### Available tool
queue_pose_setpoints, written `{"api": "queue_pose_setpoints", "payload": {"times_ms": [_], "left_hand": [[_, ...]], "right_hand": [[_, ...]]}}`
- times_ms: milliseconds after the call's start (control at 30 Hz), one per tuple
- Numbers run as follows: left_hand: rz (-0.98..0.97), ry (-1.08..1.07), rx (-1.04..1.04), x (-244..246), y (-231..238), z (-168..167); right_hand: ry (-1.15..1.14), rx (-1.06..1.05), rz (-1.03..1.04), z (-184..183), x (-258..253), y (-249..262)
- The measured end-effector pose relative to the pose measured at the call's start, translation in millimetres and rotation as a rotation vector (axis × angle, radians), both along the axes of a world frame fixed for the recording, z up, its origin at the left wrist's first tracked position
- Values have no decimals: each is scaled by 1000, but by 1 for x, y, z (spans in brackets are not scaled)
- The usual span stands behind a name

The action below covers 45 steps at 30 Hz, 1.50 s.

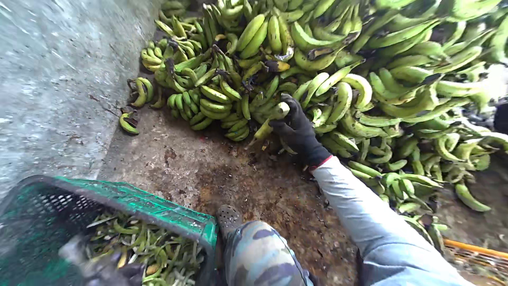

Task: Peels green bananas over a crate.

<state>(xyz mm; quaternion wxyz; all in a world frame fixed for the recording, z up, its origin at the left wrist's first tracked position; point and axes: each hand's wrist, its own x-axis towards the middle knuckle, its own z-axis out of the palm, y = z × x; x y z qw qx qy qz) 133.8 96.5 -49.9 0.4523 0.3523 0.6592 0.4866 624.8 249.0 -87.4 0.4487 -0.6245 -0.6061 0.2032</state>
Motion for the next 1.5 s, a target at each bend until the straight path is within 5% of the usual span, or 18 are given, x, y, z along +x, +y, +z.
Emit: {"api": "queue_pose_setpoints", "payload": {"times_ms": [133, 233, 367, 533, 667, 733, 833, 1000, 1167, 1267, 1400, 1500], "left_hand": [[-267, 40, 27, 38, -19, 38], [-262, 27, 83, 59, -31, 53], [-110, -177, 237, 48, -41, 63], [-64, -255, 698, 18, -62, 123], [30, -378, 91, -9, -75, 87], [50, -411, -52, -20, -82, 73], [-5, -196, 59, -40, -98, 85], [-283, 504, 70, -79, -107, 135], [-387, 719, -31, -76, -102, 144], [-291, 838, -25, -77, -91, 130], [94, 1079, 50, -99, -74, 113], [238, 893, 60, -130, -72, 117]], "right_hand": [[486, -63, 172, 74, -92, -2], [709, -165, 348, 129, -179, -22], [623, -250, 524, 162, -265, -54], [660, -155, 676, 179, -332, -82], [675, -304, 723, 188, -362, -96], [740, -368, 824, 193, -374, -86], [774, -489, 943, 179, -380, -72], [795, -686, 1091, 157, -386, -70], [890, -701, 1039, 147, -395, -91], [847, -533, 1099, 127, -402, -103], [875, -495, 1028, 110, -418, -129], [1055, -530, 1035, 102, -411, -134]]}}
